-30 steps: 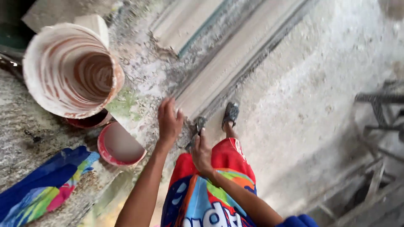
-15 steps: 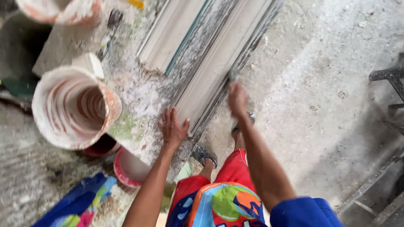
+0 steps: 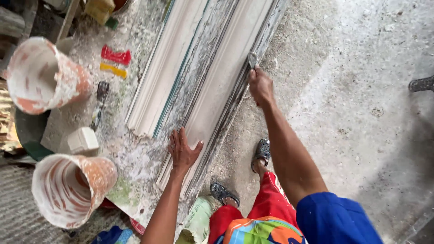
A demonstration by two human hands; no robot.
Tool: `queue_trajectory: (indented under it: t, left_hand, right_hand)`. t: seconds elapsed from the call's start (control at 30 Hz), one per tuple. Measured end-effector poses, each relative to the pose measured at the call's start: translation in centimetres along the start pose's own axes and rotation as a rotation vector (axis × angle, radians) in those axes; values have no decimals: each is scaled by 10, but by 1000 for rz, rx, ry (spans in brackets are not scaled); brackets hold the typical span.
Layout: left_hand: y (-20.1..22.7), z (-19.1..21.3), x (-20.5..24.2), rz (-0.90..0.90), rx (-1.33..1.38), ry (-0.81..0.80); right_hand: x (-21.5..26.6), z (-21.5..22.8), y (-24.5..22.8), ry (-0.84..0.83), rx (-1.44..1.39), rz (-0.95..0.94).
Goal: The person uses a scraper to remove dust and debris from the surface of several white moldings laid on a workbench. They repeatedly scrape along the length of each molding, occasionally repositioning the pieces to access different sections.
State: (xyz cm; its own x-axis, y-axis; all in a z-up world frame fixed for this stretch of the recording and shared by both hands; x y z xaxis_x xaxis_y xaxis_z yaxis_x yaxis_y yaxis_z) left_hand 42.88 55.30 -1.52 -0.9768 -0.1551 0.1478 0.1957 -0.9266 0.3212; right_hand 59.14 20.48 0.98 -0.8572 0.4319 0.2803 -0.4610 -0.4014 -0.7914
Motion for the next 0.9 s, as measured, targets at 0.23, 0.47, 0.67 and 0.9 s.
queue_trajectory:
  t: [0.23,0.47,0.67,0.9]
  left_hand:
    - [26,-7,-14,-15,-121,-3]
    - [0,-31,-22,90,-256,-252]
    - [-1,-31,-20,122,-261,-284]
    - [-22,-40,-12,134,-177,116]
  right_hand:
    - [124,12,-35,-302,-70,-169]
    - [-143,48,-48,-304,-129,-36]
    - [-83,32,-20,-216,5,-135]
    - [-282,72,-42,-149,-116,-128]
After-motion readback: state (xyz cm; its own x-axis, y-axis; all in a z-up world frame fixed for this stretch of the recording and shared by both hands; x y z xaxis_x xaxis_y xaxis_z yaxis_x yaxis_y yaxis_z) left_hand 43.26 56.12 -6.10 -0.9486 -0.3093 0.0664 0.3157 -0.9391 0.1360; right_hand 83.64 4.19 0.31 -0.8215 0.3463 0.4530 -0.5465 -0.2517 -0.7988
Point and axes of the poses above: each hand's wrist, its own x-axis away from the middle knuckle, its own z-axis out of the back of the hand, y = z × x, the point moved 8 cm from there along -x, towards the middle knuckle, and after that the axes turned 6 degrees about y, right-handed, at the moved point
